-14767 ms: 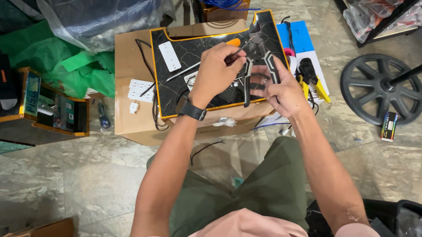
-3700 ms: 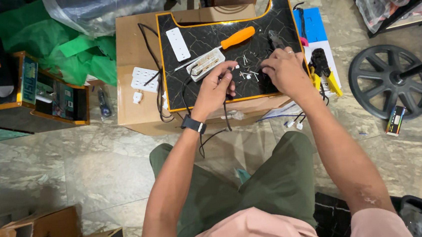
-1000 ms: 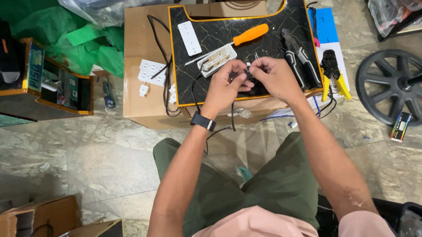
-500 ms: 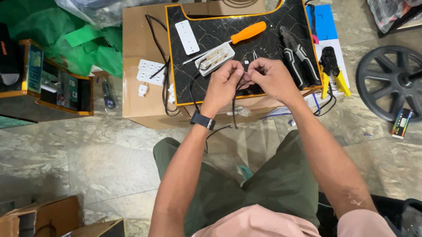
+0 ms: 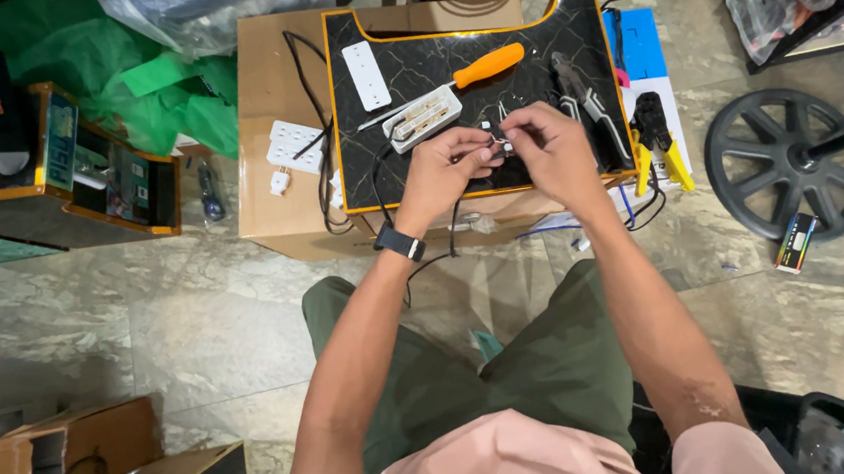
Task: The person sits at a small table and uses a screwdriver to unscrew and open a white power strip, removing its cover and internal parts. They use pliers to handle and strip the ends of a black wire, then reassemble the power strip by driving the screws back in with the screwdriver.
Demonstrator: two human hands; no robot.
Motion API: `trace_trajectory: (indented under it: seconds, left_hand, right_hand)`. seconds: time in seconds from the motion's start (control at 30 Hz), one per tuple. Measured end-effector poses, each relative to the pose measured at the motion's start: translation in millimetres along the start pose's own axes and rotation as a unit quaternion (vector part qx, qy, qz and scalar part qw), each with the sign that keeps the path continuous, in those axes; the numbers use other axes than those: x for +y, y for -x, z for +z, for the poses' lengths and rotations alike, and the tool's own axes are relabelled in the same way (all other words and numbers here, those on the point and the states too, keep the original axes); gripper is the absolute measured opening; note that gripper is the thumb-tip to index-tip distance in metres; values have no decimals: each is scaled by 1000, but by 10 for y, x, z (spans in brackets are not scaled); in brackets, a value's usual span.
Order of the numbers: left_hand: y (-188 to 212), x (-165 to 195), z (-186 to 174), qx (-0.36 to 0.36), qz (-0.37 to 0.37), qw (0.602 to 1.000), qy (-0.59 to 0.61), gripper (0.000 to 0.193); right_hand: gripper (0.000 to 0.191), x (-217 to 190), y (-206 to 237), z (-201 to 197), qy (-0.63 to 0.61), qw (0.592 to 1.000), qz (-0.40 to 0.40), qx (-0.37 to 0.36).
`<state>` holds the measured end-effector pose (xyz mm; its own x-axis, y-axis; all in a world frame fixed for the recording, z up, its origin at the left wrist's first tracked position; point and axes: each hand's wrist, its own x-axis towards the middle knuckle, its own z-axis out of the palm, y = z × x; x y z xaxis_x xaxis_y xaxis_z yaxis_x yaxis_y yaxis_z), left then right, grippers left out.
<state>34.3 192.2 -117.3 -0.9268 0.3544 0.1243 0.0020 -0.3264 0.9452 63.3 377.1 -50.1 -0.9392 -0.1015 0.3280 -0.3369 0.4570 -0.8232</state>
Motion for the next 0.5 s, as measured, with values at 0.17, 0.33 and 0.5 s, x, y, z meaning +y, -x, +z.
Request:
trace_trajectory:
  seconds: [0.17, 0.33, 0.5]
  left_hand:
    - [2, 15, 7, 2, 5, 1000, 3, 21]
    - [-9, 3, 10, 6, 12, 1000, 0, 21]
    - [-10, -24, 7, 1, 19, 1000, -4, 20]
  right_hand:
    - [10, -35, -1, 39, -17, 999, -27, -23]
    - [22, 62, -27, 94, -57, 998, 18, -23]
    - [21, 149, -42, 83, -103, 993, 47, -39]
